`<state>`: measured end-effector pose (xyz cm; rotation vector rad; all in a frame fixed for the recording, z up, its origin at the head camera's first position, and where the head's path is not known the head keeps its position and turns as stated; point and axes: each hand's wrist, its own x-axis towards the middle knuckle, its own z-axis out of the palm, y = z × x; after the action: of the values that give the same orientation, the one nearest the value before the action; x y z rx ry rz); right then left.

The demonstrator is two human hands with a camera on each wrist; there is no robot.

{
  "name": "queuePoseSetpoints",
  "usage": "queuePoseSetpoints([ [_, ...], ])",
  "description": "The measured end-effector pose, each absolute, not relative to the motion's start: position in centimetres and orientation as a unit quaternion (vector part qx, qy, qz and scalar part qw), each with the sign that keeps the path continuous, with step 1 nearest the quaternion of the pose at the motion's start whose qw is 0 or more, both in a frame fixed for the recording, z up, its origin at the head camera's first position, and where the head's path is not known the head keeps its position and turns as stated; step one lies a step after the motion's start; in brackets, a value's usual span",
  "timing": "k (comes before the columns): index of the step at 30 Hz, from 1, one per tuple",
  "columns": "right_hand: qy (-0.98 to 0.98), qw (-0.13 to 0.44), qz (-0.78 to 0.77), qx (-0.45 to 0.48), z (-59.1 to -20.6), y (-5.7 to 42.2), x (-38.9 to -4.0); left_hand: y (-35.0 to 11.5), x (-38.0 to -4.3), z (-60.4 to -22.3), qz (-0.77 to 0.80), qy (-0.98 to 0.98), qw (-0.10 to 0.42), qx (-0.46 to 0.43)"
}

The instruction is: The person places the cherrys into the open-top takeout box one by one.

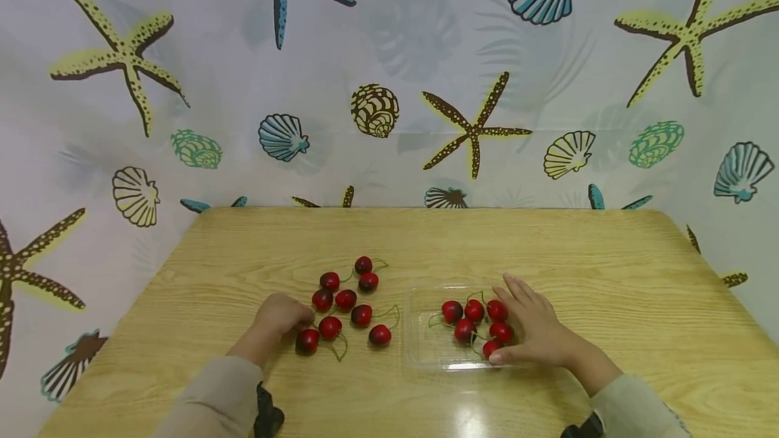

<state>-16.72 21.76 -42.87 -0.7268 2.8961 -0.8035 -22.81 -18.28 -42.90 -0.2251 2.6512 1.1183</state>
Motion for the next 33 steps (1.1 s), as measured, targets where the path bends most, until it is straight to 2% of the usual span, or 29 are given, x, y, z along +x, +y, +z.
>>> queuePoseSetpoints([
  [6, 0.935, 0.026, -0.265, -0.235, -42.7, 21.7, -16.6, -18.7, -22.5, -43.0, 0.51, 0.841, 0.144, -0.111],
  [11, 0.936, 0.026, -0.26, -0.236, -42.8, 21.7, -16.7, -19.2, -22.3, -42.8, 0.565, 0.803, 0.157, -0.104],
  [33, 0.933, 0.02, -0.268, -0.24, -43.0, 21.7, -16.7, -20.2, -21.3, -41.0, 0.63, 0.758, 0.136, -0.102],
])
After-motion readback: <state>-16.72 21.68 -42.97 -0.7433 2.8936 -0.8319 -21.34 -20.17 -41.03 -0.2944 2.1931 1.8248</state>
